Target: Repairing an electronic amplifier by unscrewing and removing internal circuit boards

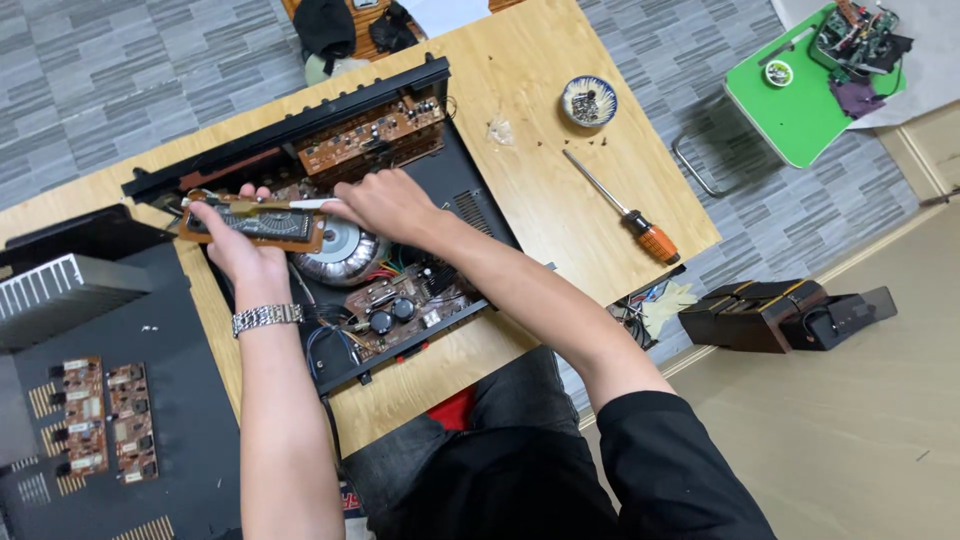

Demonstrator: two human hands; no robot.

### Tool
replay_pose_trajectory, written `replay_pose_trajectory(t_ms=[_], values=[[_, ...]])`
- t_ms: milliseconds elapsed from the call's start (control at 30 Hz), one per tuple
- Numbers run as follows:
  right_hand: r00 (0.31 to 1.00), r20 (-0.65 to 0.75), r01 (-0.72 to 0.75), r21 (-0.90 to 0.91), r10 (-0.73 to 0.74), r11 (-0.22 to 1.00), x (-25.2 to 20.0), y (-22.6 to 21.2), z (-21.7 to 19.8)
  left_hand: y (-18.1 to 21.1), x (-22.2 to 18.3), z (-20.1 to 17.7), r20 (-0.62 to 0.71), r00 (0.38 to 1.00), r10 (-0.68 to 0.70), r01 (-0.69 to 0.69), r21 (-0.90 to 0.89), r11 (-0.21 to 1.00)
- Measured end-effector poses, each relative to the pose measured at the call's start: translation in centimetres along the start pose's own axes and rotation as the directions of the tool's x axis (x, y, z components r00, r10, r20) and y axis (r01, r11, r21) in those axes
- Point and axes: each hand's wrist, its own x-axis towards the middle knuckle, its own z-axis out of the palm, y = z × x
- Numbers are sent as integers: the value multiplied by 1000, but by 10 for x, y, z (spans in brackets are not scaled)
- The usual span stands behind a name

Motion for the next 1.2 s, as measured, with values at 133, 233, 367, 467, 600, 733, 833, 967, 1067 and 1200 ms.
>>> replay_pose_trajectory(t_ms=[133,233,367,467,600,733,833,967,1067,1200], values=[[1000,9,-3,25,3,1000,1,0,-2,4,-6,3,1,1000,-16,16,34,999],[1000,-4,14,15,-14,1000,0,-3,-7,3,0,0,1,1000,-19,19,58,998],[998,48,-25,-38,27,999,5,2,4,14,-30,18,-10,998,-63,63,-37,997],[993,97,-53,-88,62,995,7,4,9,19,-44,26,-22,996,-85,83,-75,994],[994,93,-52,-103,62,993,7,5,8,13,-36,21,-31,999,-12,11,-28,1000],[1000,24,-10,10,10,1000,2,1,-1,3,-8,5,-24,999,44,-42,67,997],[1000,24,-7,-32,8,999,1,1,-1,1,-7,4,-11,999,46,-44,85,995],[1000,20,-3,-23,3,1000,-2,-3,-7,0,-4,1,-12,999,38,-37,84,996],[1000,17,3,-25,-3,1000,-1,-2,-9,-1,-2,3,-3,999,33,-32,72,997],[1000,24,5,-22,-5,1000,-3,-4,-11,-3,3,4,-7,998,57,-56,64,996]])
